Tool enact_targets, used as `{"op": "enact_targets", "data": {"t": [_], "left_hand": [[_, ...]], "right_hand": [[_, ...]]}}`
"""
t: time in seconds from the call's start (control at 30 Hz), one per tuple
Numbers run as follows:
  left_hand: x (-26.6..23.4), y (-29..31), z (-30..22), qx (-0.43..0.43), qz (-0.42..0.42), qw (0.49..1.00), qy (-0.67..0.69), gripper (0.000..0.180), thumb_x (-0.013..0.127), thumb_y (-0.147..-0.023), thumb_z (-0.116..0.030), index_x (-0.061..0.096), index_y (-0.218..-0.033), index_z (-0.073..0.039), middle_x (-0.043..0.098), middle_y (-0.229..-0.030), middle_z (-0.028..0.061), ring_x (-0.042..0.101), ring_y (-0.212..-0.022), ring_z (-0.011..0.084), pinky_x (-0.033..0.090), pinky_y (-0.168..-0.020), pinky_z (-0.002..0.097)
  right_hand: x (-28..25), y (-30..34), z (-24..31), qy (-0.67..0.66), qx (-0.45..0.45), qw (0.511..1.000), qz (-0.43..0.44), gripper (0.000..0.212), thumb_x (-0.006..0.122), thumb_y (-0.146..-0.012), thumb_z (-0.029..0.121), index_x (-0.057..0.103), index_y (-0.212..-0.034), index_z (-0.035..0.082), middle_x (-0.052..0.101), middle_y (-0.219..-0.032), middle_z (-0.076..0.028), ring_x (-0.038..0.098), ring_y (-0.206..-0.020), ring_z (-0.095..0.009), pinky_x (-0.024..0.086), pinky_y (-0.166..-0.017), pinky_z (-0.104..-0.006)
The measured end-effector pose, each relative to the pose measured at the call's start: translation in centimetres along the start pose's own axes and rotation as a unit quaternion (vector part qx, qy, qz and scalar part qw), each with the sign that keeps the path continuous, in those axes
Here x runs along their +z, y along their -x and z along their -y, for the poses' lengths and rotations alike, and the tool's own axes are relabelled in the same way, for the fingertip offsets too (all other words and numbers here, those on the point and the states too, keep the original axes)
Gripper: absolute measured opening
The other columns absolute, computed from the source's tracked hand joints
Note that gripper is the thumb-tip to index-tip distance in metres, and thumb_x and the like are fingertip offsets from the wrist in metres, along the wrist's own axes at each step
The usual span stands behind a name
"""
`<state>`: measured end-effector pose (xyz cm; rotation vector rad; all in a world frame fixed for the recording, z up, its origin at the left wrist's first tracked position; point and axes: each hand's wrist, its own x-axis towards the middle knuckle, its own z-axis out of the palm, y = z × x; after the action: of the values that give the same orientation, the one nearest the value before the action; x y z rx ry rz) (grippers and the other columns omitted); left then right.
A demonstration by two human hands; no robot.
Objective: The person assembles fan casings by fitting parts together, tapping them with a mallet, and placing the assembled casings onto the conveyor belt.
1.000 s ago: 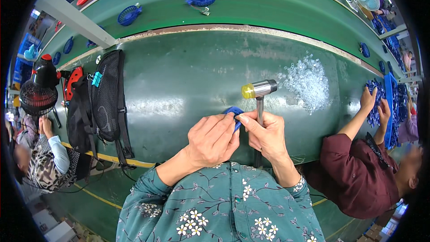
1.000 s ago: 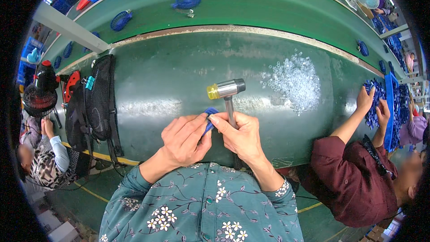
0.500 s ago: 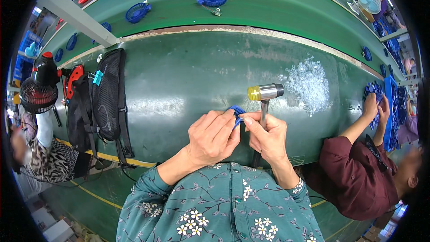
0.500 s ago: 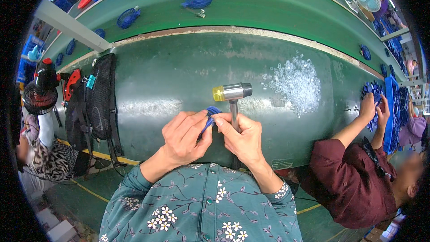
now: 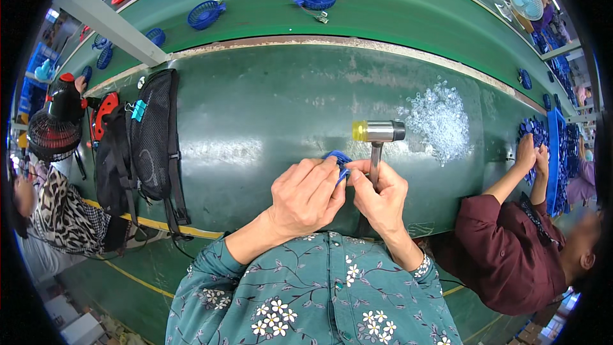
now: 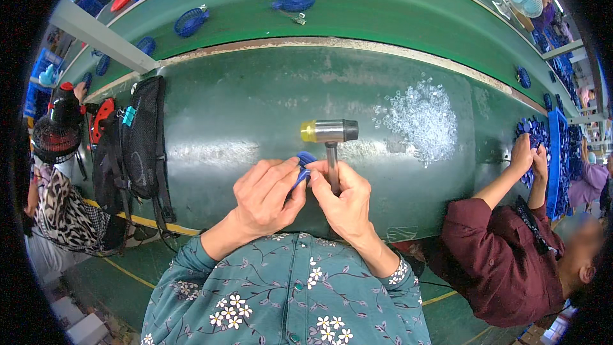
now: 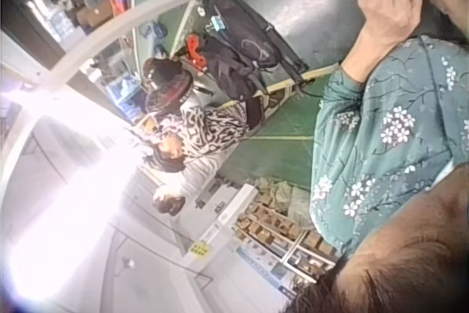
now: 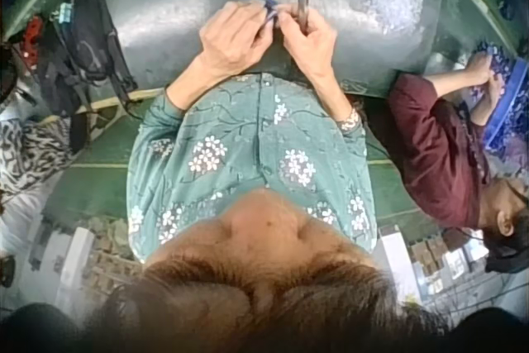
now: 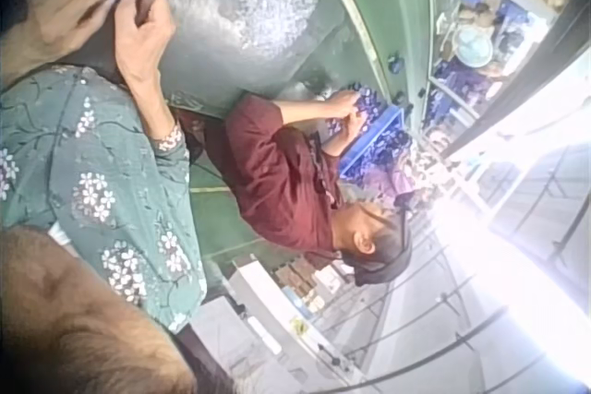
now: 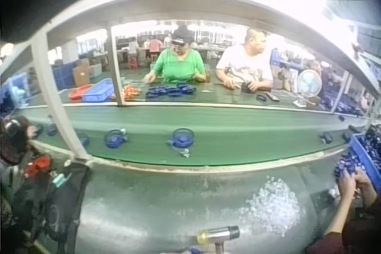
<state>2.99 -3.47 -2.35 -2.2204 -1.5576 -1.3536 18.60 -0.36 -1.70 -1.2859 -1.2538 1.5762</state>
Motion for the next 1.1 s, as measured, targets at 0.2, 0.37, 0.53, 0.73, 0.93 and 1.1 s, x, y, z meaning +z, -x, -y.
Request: {"op": "enact_targets", "data": {"t": [0.2,0.37,0.53,0.73,0.93,1.1], "left_hand": [[0.4,0.3,0.4,0.009,-0.003,1.000,-0.012,0.024,0.072,-0.069,-0.006,0.063,-0.089,0.004,0.067,-0.094,0.0156,0.064,-0.073,0.0236,0.051,-0.057,0.0313],[0.4,0.3,0.4,0.010,-0.002,1.000,-0.011,0.024,0.072,-0.069,-0.006,0.063,-0.090,0.004,0.067,-0.094,0.0159,0.064,-0.073,0.0240,0.051,-0.058,0.0315],[0.4,0.4,0.3,0.012,0.005,1.000,-0.017,0.025,0.072,-0.070,-0.007,0.063,-0.090,0.005,0.066,-0.095,0.0161,0.064,-0.074,0.0243,0.052,-0.059,0.0316],[0.4,0.3,0.2,0.002,0.003,1.000,-0.012,0.025,0.071,-0.070,-0.006,0.064,-0.091,0.005,0.066,-0.095,0.0158,0.064,-0.075,0.0246,0.052,-0.059,0.0318],[0.1,0.1,0.0,-0.028,0.011,0.999,0.026,0.027,0.073,-0.067,0.000,0.064,-0.092,0.004,0.067,-0.093,0.0136,0.064,-0.072,0.0263,0.052,-0.059,0.0332],[0.0,0.2,0.2,-0.017,0.010,0.999,0.036,0.028,0.074,-0.068,-0.003,0.065,-0.093,0.005,0.066,-0.096,0.0142,0.063,-0.076,0.0264,0.052,-0.062,0.0336]], "right_hand": [[-0.2,0.1,-0.3,0.075,-0.105,0.991,0.019,0.016,0.066,-0.086,0.004,0.069,-0.100,-0.004,0.051,-0.068,0.002,0.042,-0.060,-0.005,0.034,-0.052,-0.0225],[-0.1,-0.1,-0.2,0.086,-0.133,0.987,0.023,0.012,0.064,-0.085,0.000,0.067,-0.096,-0.006,0.047,-0.068,-0.001,0.041,-0.060,-0.007,0.033,-0.051,-0.0249],[0.1,-0.2,-0.3,0.088,-0.149,0.985,0.030,0.005,0.064,-0.085,-0.002,0.061,-0.085,-0.007,0.044,-0.068,-0.002,0.040,-0.059,-0.008,0.032,-0.050,-0.0260],[0.1,-0.1,-0.6,0.104,-0.162,0.981,0.032,0.007,0.063,-0.083,-0.002,0.058,-0.080,-0.005,0.045,-0.067,-0.003,0.040,-0.057,-0.009,0.032,-0.050,-0.0271],[-0.2,0.2,-0.6,0.097,-0.175,0.978,0.054,0.005,0.063,-0.083,-0.002,0.062,-0.087,-0.005,0.048,-0.067,-0.001,0.042,-0.057,-0.008,0.032,-0.049,-0.0263],[0.0,-0.3,1.1,-0.108,0.063,0.989,0.076,0.018,0.068,-0.092,0.011,0.068,-0.099,-0.005,0.054,-0.066,0.001,0.040,-0.044,-0.002,0.028,-0.040,-0.0200]]}}
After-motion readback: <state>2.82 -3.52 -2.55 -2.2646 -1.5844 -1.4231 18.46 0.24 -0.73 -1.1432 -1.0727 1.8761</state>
